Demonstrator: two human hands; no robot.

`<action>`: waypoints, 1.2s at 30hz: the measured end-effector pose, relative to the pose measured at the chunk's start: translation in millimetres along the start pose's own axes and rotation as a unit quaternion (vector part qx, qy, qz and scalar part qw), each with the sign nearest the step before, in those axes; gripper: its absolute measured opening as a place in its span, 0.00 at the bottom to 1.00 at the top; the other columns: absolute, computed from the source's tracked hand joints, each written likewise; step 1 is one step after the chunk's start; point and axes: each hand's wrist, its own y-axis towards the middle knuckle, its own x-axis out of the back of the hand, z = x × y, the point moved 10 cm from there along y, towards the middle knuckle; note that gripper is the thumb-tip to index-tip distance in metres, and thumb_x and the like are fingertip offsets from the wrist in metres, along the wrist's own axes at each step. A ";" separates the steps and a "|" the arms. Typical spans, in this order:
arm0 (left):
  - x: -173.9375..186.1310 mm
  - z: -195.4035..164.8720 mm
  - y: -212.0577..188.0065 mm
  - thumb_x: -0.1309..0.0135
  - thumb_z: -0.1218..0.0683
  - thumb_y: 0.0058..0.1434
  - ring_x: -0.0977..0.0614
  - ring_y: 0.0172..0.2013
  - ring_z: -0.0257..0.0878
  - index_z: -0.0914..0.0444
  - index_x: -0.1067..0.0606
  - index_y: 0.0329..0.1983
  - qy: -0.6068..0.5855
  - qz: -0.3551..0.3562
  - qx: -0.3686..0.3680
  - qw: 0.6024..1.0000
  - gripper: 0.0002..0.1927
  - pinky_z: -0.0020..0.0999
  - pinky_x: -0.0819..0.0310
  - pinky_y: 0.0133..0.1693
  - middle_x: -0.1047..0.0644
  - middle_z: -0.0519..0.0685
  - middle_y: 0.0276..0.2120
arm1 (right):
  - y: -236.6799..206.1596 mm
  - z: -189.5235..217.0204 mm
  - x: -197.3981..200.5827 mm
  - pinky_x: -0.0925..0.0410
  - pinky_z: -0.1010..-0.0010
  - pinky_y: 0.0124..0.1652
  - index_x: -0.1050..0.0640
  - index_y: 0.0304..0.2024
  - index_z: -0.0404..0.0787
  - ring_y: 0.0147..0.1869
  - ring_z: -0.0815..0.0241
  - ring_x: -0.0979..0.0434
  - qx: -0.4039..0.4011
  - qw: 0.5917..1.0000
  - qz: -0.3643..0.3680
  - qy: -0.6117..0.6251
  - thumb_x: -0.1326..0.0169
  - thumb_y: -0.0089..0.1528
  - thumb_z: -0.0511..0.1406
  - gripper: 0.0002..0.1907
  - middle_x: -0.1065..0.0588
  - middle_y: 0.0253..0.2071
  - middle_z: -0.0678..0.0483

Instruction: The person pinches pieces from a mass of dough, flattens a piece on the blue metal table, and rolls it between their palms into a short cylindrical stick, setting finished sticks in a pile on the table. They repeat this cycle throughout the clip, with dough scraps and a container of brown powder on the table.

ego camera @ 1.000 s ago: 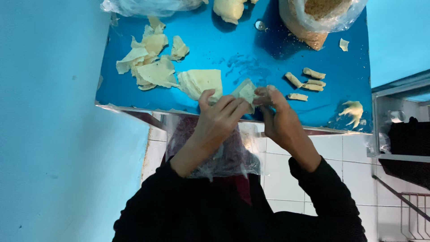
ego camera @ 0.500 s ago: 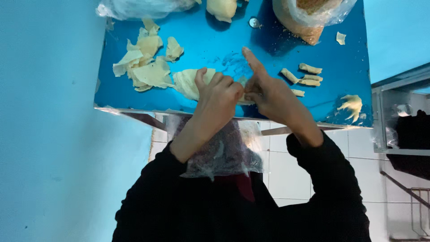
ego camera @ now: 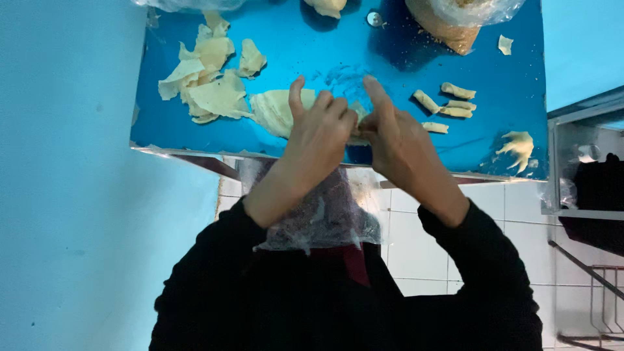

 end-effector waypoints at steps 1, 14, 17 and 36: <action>0.8 5.3 4.8 0.43 0.62 0.57 0.22 0.44 0.47 0.58 0.21 0.31 -0.040 0.003 0.012 0.999 0.05 0.70 0.53 0.62 0.25 0.48 0.33 | 6.9 -7.5 -3.2 0.28 0.56 0.43 0.48 0.75 0.37 0.46 0.44 0.19 -0.019 0.998 0.030 0.046 0.42 0.62 0.24 0.44 0.20 0.42 0.43; 0.3 4.9 9.3 0.46 0.63 0.59 0.21 0.40 0.49 0.63 0.20 0.39 -0.031 0.027 -0.007 0.999 0.07 0.76 0.65 0.67 0.23 0.50 0.28 | 4.6 4.6 1.1 0.26 0.58 0.45 0.44 0.71 0.37 0.51 0.42 0.17 -0.005 0.995 0.023 0.093 0.44 0.62 0.20 0.38 0.22 0.47 0.39; -0.1 3.8 8.9 0.44 0.63 0.60 0.22 0.40 0.48 0.63 0.19 0.45 -0.029 0.005 -0.009 1.000 0.11 0.76 0.63 0.67 0.24 0.50 0.28 | 6.5 -2.8 2.7 0.26 0.58 0.46 0.43 0.70 0.37 0.50 0.42 0.18 -0.005 0.995 0.011 0.094 0.45 0.62 0.20 0.37 0.21 0.45 0.40; 9.7 -21.3 -17.9 0.43 0.41 0.66 0.25 0.49 0.45 0.70 0.28 0.67 0.150 0.070 0.064 0.984 0.35 0.69 0.57 0.70 0.28 0.50 0.42 | 1.8 9.6 13.6 0.38 0.53 0.68 0.40 0.72 0.31 0.73 0.39 0.32 0.019 0.992 -0.067 -0.109 0.47 0.57 0.19 0.40 0.28 0.66 0.34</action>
